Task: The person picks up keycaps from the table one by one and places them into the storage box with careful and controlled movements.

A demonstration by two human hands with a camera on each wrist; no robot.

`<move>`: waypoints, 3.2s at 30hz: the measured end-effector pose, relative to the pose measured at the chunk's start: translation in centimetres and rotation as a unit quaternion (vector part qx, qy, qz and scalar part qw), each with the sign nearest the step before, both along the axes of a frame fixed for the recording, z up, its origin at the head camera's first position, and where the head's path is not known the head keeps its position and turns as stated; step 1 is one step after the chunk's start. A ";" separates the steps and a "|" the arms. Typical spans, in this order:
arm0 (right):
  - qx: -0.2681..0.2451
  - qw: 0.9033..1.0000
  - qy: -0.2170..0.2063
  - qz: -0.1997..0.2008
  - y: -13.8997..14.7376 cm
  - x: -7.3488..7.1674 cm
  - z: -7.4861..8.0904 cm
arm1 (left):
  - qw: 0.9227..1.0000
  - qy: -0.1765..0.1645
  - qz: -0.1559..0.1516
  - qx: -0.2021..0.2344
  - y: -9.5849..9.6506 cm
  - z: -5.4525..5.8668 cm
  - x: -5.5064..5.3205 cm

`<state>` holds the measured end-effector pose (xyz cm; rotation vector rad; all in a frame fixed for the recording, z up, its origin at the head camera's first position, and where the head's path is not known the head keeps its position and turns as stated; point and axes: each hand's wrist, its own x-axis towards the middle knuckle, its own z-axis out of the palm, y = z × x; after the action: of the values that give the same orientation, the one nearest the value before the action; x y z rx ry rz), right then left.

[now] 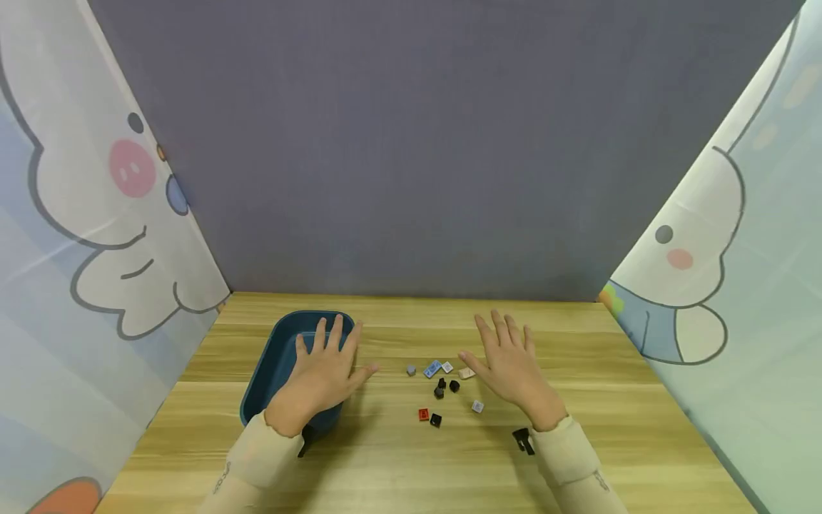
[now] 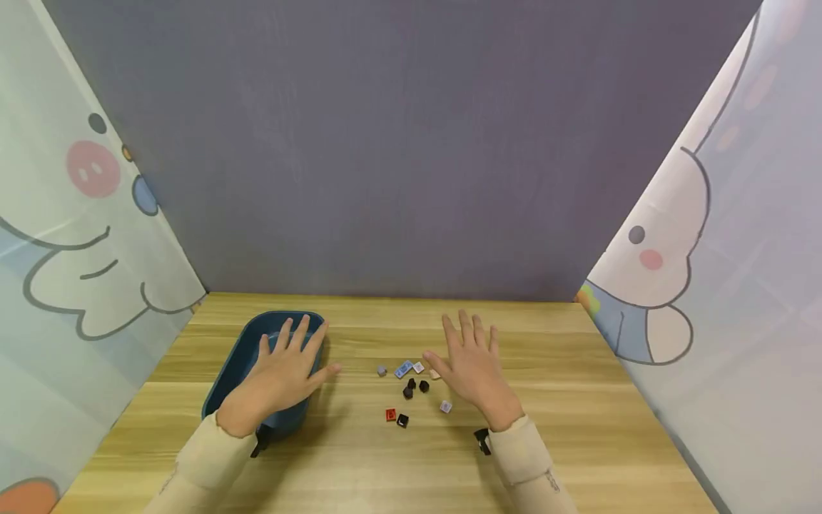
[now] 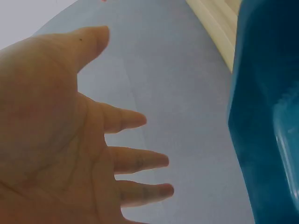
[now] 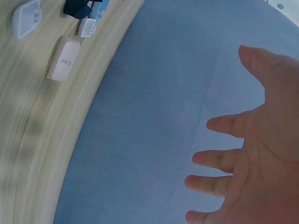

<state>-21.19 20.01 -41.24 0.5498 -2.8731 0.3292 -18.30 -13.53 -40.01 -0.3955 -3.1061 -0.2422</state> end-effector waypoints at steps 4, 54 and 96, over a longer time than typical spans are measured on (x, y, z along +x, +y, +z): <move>0.005 1.000 0.002 -0.004 0.4 0.1 -0.2 | 1.000 0.006 0.001 0.009 -1.4 0.4 0.4; -0.018 0.993 -0.013 0.118 1.9 -2.7 -3.7 | 0.972 0.194 0.032 0.126 -13.9 -6.2 -1.2; 0.011 0.987 -0.045 0.157 2.2 -4.9 -6.8 | 0.975 0.137 0.043 0.166 -14.6 -5.3 -1.7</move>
<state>-26.12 22.25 -48.02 1.0204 -2.8733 0.3772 -19.98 -28.14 -45.34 -0.2594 -2.7339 -0.6356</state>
